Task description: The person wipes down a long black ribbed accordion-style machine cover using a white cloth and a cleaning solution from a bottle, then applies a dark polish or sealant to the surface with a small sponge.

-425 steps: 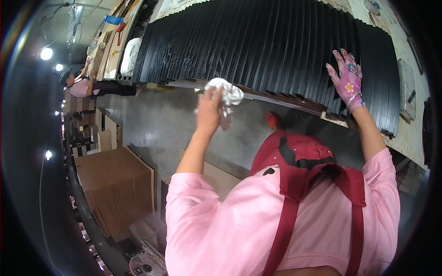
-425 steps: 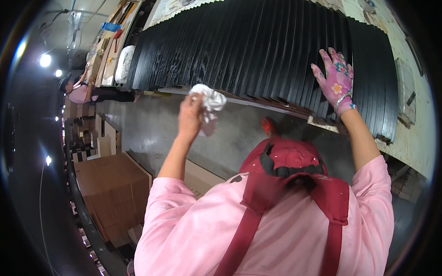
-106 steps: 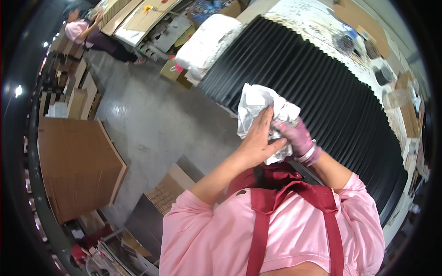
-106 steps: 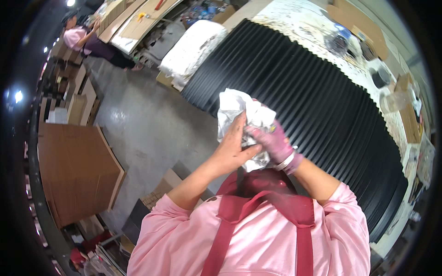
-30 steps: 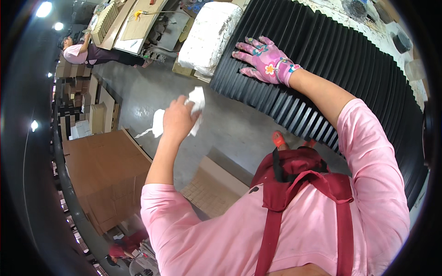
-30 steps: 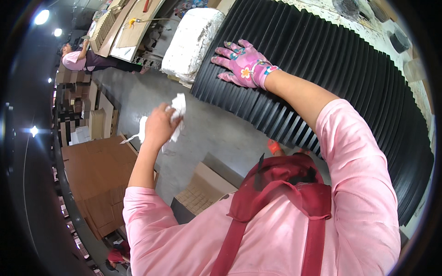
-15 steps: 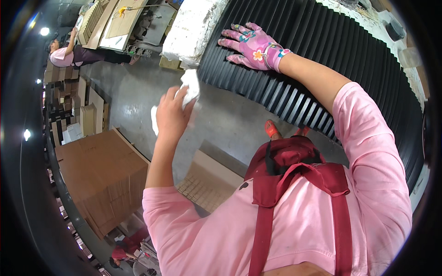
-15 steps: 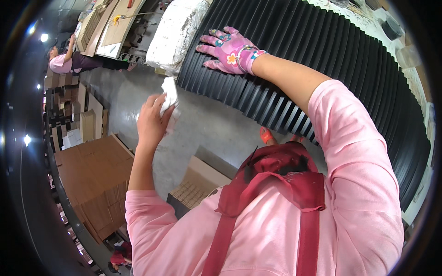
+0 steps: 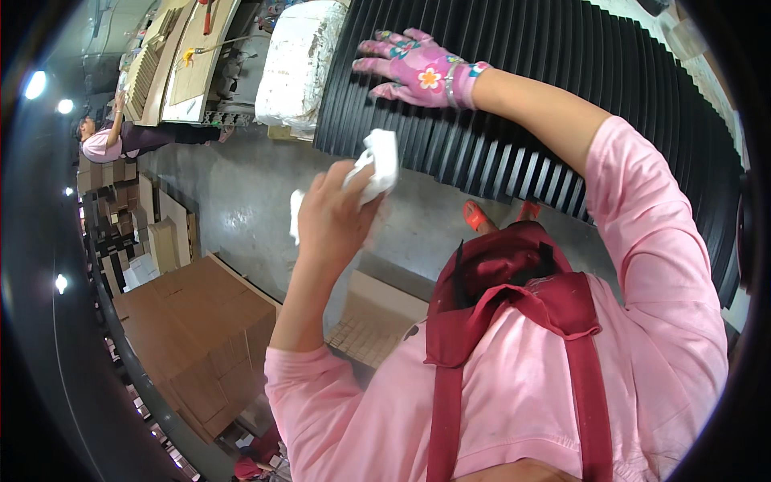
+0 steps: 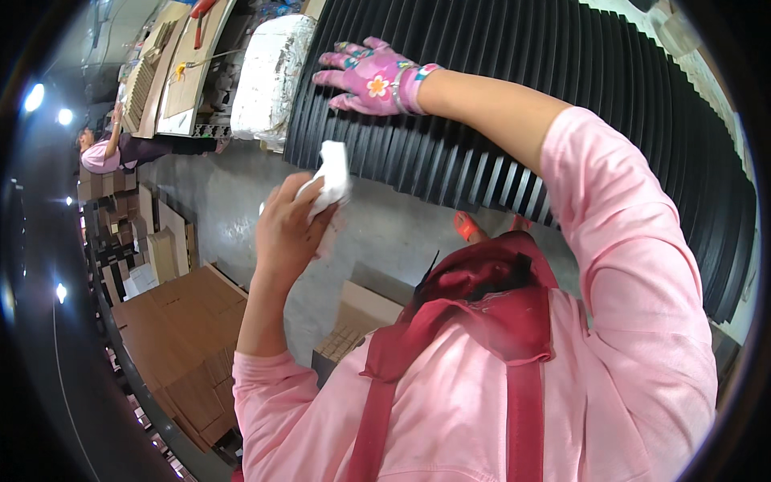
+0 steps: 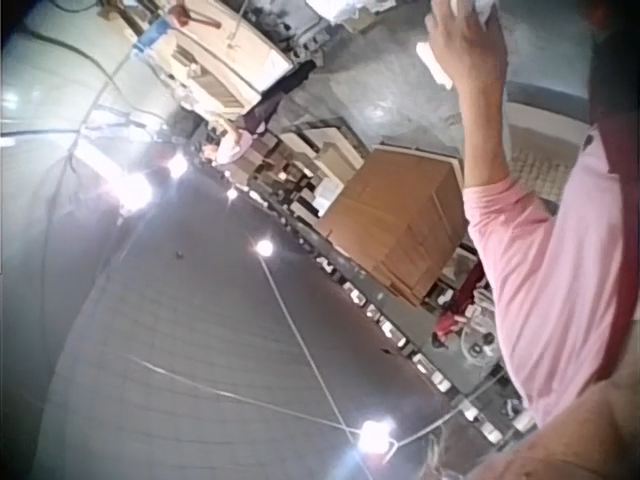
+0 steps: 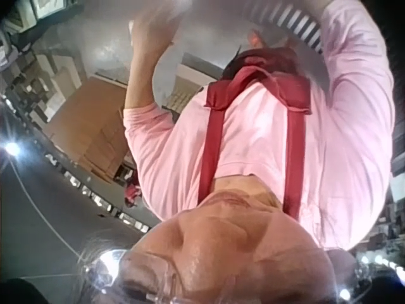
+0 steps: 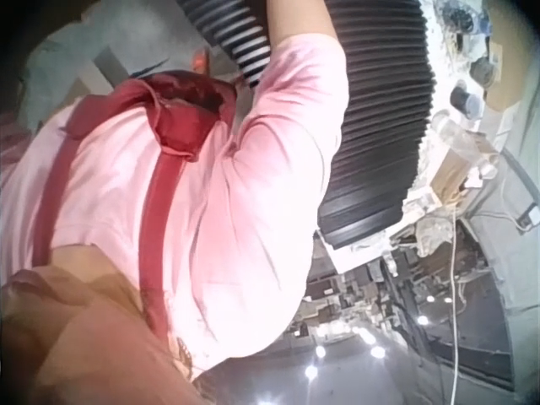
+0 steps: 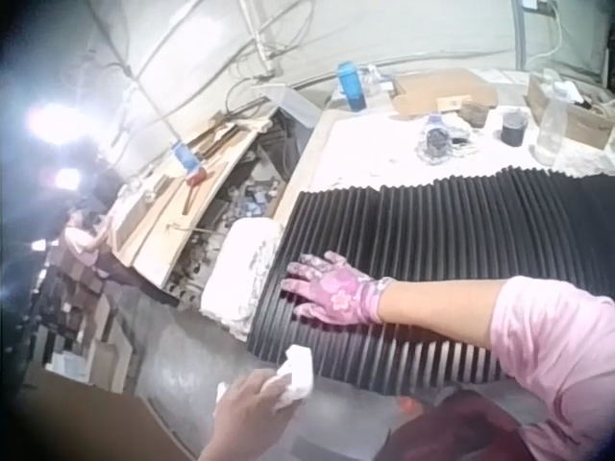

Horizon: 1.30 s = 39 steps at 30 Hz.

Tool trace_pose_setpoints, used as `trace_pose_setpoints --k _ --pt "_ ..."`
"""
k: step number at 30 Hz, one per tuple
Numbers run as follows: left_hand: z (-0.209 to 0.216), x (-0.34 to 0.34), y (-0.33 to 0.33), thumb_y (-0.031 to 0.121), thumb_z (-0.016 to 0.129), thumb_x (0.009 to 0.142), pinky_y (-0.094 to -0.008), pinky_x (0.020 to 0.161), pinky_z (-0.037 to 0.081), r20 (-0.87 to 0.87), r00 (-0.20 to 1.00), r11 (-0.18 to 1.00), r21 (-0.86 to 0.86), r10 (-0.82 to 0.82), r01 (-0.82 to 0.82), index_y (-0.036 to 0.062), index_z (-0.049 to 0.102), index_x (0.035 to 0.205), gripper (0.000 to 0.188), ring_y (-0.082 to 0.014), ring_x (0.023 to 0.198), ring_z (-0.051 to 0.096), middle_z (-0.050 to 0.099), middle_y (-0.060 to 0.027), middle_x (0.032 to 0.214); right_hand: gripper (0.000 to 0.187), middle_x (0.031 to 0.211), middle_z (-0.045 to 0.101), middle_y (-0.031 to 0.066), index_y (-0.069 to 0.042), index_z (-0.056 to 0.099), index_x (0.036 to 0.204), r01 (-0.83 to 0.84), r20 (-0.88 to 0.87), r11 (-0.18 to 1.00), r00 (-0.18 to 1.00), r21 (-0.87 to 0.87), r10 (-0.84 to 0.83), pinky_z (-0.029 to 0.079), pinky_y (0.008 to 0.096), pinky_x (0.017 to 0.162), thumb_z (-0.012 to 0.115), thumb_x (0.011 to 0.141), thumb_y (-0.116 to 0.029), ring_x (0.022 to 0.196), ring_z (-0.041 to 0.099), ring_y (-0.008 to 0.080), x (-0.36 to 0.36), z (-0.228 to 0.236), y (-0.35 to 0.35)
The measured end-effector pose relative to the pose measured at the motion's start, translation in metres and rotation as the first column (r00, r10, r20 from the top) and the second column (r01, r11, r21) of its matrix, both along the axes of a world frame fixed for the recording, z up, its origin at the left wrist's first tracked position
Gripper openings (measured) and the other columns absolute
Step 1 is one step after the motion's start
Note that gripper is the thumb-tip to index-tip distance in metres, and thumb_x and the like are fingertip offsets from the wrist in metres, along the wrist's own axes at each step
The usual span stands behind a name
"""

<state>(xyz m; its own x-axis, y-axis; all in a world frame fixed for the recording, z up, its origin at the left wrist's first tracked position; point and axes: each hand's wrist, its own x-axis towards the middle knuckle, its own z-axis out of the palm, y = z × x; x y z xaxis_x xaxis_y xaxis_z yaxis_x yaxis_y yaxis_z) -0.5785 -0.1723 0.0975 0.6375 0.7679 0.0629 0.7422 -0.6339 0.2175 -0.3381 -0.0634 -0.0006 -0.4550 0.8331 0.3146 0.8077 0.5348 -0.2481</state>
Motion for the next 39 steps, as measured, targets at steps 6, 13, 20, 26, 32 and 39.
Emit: trace_pose_setpoints --k 6,13,20,26,32,39 --pt "-0.033 0.030 0.018 0.019 0.076 0.076 -0.0391 0.068 0.050 -0.117 0.984 0.991 0.009 -0.132 0.134 0.0152 0.066 0.113 0.039 -0.0287 0.080 0.059 0.061 -0.0057 0.099 0.053 0.155 0.036 0.0079 -0.023 0.042 0.146 0.047 0.150 0.999 0.988 0.001 -0.047 0.018 0.0515 0.119 0.043 0.099 -0.048 0.144 0.031 0.0297 0.008 -0.013 -0.019" --pt "-0.024 -0.019 -0.007 0.023 0.071 0.084 -0.0425 0.085 0.049 -0.256 0.963 0.911 -0.411 -0.087 -0.027 0.0046 0.069 0.102 0.026 -0.0349 0.102 0.062 0.065 -0.0138 0.111 0.055 0.155 0.034 0.0068 -0.023 0.039 0.147 0.042 0.154 0.998 0.988 -0.049 -0.034 0.016 0.0502 0.120 0.040 0.100 -0.051 0.145 0.030 0.0285 0.011 -0.011 -0.019" --pt "-0.004 0.012 0.006 0.014 0.067 0.084 -0.0397 0.086 0.048 0.045 0.999 0.967 -0.253 0.010 0.002 0.0030 0.067 0.103 0.022 -0.0350 0.102 0.059 0.063 -0.0143 0.110 0.056 0.154 0.036 0.0111 -0.020 0.043 0.145 0.003 0.086 0.993 0.996 -0.119 0.007 0.018 0.0527 0.119 0.048 0.098 -0.049 0.145 0.030 0.0314 0.018 -0.002 -0.018" --pt "-0.007 0.016 -0.002 0.020 0.071 0.082 -0.0403 0.082 0.050 -0.370 0.917 0.962 -0.269 -0.147 0.046 0.0080 0.066 0.113 0.033 -0.0316 0.094 0.060 0.062 -0.0092 0.112 0.053 0.153 0.037 0.0119 -0.020 0.045 0.143 -0.012 0.101 0.995 0.995 -0.095 0.022 0.019 0.0532 0.118 0.049 0.098 -0.046 0.143 0.033 0.0324 0.027 -0.010 -0.025" --pt "-0.020 0.032 -0.015 0.016 0.073 0.079 -0.0420 0.082 0.050 -0.049 0.995 0.993 -0.085 -0.082 0.078 0.0106 0.066 0.117 0.039 -0.0340 0.096 0.059 0.061 -0.0106 0.114 0.054 0.152 0.039 0.0096 -0.020 0.048 0.142 0.088 0.047 0.996 0.995 -0.032 -0.087 0.023 0.0510 0.117 0.050 0.096 -0.049 0.142 0.034 0.0298 0.032 -0.013 -0.033" --pt "-0.043 0.015 -0.039 0.018 0.078 0.070 -0.0420 0.080 0.050 -0.325 0.925 0.968 -0.211 -0.197 0.132 0.0152 0.064 0.119 0.051 -0.0315 0.096 0.058 0.059 -0.0063 0.118 0.054 0.152 0.039 0.0086 -0.020 0.046 0.143 0.108 0.096 0.994 0.990 -0.012 -0.107 0.022 0.0510 0.117 0.046 0.098 -0.049 0.142 0.035 0.0270 0.036 -0.016 -0.038"
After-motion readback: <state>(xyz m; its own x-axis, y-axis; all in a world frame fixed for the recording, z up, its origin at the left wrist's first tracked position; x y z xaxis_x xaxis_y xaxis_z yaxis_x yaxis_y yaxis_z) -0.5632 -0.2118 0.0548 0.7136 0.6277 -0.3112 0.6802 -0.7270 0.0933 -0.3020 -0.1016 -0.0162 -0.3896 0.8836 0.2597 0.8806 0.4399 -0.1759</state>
